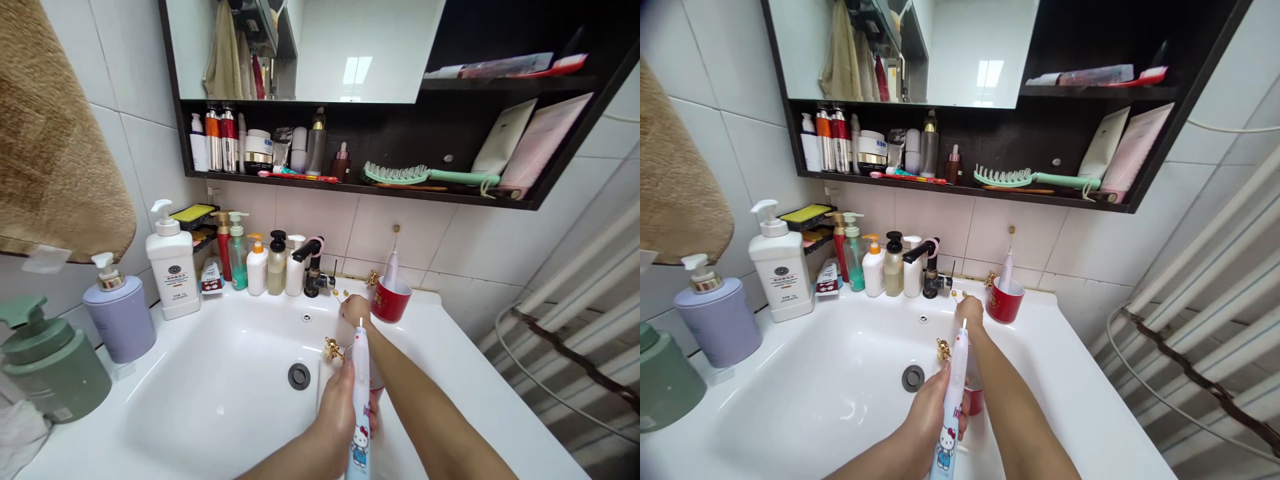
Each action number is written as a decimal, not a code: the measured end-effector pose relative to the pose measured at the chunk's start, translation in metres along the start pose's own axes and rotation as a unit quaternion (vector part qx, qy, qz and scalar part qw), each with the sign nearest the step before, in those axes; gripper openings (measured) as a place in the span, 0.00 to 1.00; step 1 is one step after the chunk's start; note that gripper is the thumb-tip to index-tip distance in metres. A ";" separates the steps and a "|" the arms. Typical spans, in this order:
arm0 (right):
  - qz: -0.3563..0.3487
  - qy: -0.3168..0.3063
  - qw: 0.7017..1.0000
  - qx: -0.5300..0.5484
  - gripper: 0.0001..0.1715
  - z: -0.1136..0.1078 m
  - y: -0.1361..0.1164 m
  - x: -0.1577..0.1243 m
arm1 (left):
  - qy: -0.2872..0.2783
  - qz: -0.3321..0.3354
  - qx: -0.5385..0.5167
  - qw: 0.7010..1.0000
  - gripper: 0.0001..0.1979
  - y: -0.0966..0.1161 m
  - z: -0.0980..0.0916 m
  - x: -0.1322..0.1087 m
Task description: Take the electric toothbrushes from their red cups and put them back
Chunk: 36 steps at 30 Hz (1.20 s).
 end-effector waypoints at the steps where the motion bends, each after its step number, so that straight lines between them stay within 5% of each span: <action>1: 0.007 -0.008 1.000 -0.002 0.15 0.000 0.000 0.000 | 0.000 0.003 0.002 1.000 0.26 0.000 0.000 0.000; 11: 0.067 0.006 0.994 0.087 0.07 -0.026 0.012 -0.008 | -0.012 0.015 0.026 0.999 0.24 -0.003 -0.002 0.003; 17: 0.060 0.004 0.963 0.262 0.08 -0.064 0.019 -0.061 | -0.061 0.017 0.051 0.997 0.25 -0.005 0.002 -0.001; 19: 0.055 -0.007 0.925 0.376 0.08 -0.080 0.022 -0.086 | -0.087 0.024 0.060 0.994 0.24 -0.007 0.005 -0.003; 23: 0.080 -0.077 0.745 0.658 0.08 -0.087 0.026 -0.124 | -0.101 0.021 0.109 0.989 0.24 -0.014 0.008 -0.006; 25: 0.097 -0.092 0.710 0.692 0.08 -0.084 0.029 -0.131 | -0.105 0.018 0.135 0.985 0.24 -0.017 0.010 -0.007; 29: 0.106 -0.092 0.702 0.698 0.08 -0.081 0.033 -0.132 | -0.116 0.020 0.167 0.979 0.23 -0.018 0.013 -0.009; 36: 0.096 -0.071 0.738 0.664 0.10 -0.084 0.033 -0.134 | -0.122 0.018 0.171 0.978 0.23 -0.022 0.014 -0.009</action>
Point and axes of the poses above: each hand's wrist, its own x-axis towards the middle knuckle, its own z-axis out of the palm, y = z × x, the point moved 6 cm from there along x, towards the middle knuckle, and after that the axes turned 7 degrees about x, right-handed, at the moved point
